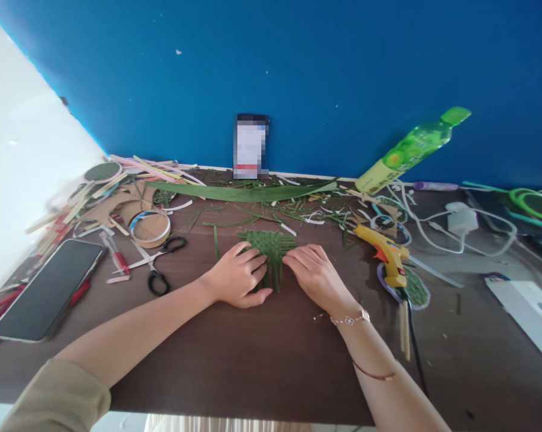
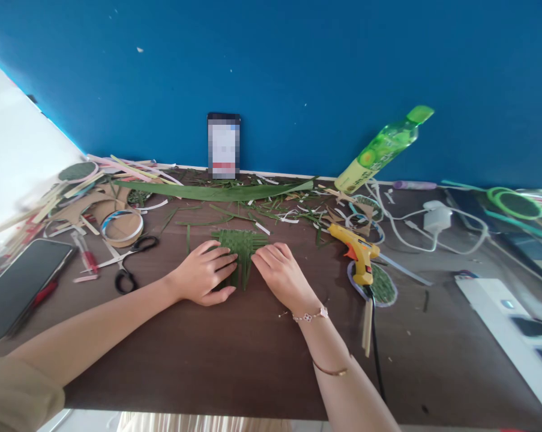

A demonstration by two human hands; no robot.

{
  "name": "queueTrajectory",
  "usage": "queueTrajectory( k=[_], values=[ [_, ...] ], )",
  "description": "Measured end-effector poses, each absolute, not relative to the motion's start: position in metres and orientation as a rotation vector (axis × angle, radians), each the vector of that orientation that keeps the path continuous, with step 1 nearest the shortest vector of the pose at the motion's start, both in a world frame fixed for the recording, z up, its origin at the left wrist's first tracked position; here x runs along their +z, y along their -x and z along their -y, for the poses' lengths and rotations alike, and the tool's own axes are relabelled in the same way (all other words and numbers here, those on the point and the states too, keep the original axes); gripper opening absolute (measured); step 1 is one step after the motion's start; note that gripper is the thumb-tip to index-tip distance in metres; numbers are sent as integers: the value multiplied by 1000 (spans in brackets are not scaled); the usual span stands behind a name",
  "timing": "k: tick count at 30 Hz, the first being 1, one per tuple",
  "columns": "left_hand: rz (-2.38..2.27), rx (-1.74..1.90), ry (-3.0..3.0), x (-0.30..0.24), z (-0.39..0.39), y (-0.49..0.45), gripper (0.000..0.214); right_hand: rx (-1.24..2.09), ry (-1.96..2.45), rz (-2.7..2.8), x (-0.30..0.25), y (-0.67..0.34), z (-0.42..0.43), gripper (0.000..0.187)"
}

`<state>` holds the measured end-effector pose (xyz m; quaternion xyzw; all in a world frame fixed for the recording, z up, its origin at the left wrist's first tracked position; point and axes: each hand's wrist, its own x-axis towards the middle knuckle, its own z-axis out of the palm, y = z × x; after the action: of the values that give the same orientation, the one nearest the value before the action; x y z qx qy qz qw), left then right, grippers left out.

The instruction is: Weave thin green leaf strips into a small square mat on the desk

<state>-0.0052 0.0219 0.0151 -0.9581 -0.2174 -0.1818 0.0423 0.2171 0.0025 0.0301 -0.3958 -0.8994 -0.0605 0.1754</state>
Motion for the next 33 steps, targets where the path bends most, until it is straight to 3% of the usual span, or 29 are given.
queueTrajectory(
  k=[33],
  values=[
    [653,-613,2902,16,-24,6,46,311,1312,2214,12,-212,-8,12]
  ],
)
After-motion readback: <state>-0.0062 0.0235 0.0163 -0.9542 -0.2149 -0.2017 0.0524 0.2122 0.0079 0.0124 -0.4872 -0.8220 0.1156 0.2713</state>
